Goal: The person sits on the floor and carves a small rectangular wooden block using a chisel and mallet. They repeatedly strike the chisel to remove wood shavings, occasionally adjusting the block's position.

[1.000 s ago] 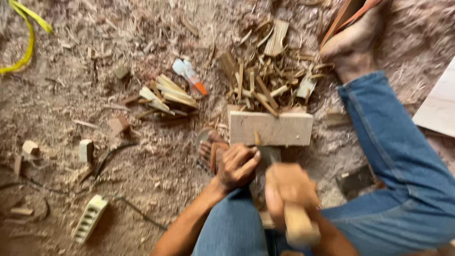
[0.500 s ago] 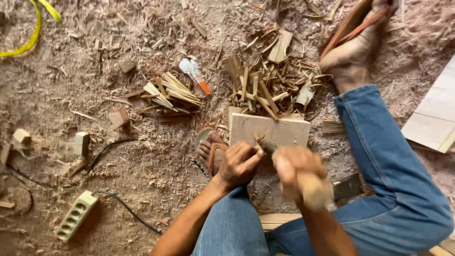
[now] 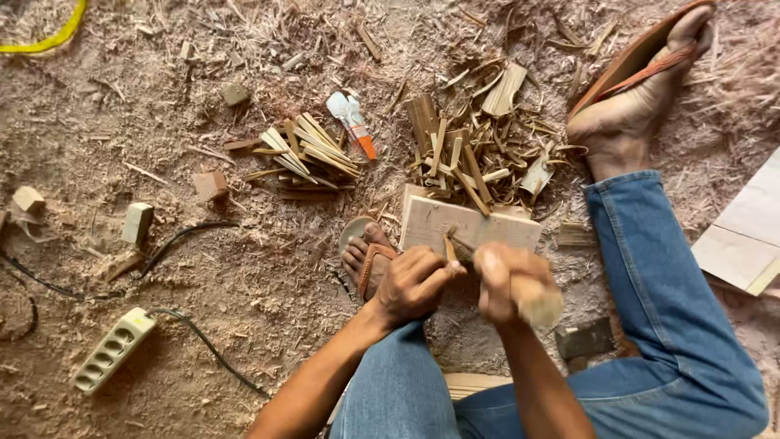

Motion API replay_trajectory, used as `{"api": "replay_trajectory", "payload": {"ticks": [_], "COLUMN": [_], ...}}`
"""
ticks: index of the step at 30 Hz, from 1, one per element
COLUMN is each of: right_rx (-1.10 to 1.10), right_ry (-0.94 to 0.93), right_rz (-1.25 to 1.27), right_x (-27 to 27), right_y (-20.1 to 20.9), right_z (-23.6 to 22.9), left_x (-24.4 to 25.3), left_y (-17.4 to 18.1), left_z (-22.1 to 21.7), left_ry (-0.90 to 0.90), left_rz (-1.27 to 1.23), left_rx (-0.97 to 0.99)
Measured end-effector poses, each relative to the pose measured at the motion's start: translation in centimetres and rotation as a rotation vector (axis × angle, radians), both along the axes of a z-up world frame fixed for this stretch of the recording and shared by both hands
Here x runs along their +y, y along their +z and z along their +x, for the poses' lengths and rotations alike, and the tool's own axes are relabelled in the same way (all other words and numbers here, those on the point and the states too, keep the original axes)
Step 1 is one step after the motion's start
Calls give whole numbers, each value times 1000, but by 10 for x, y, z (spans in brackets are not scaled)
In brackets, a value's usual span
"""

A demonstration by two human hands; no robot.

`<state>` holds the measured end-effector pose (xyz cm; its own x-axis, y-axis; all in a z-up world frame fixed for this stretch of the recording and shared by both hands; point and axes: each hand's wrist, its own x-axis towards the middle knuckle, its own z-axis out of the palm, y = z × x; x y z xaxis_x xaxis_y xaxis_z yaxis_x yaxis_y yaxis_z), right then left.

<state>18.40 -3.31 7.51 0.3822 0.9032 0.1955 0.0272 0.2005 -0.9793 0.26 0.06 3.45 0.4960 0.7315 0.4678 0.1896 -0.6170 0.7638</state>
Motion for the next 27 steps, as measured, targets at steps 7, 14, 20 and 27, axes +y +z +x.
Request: {"api": "replay_trajectory", "payload": {"ticks": [7, 14, 20, 27], "right_rx": [-486, -196, -71, 192], "right_ry": [191, 44, -25, 3], "right_rz": [-66, 57, 108, 176], "right_x": [-6, 0, 6, 17], "right_y": [74, 28, -4, -52], "right_z": [-27, -29, -20, -3], "left_x": [-7, -16, 7, 11], "left_y": [1, 11, 10, 19], "left_z": [1, -1, 11, 2], "left_ry": [2, 38, 62, 104], "left_rz": [-5, -48, 22, 111], "left_rx": [19, -32, -3, 89]}}
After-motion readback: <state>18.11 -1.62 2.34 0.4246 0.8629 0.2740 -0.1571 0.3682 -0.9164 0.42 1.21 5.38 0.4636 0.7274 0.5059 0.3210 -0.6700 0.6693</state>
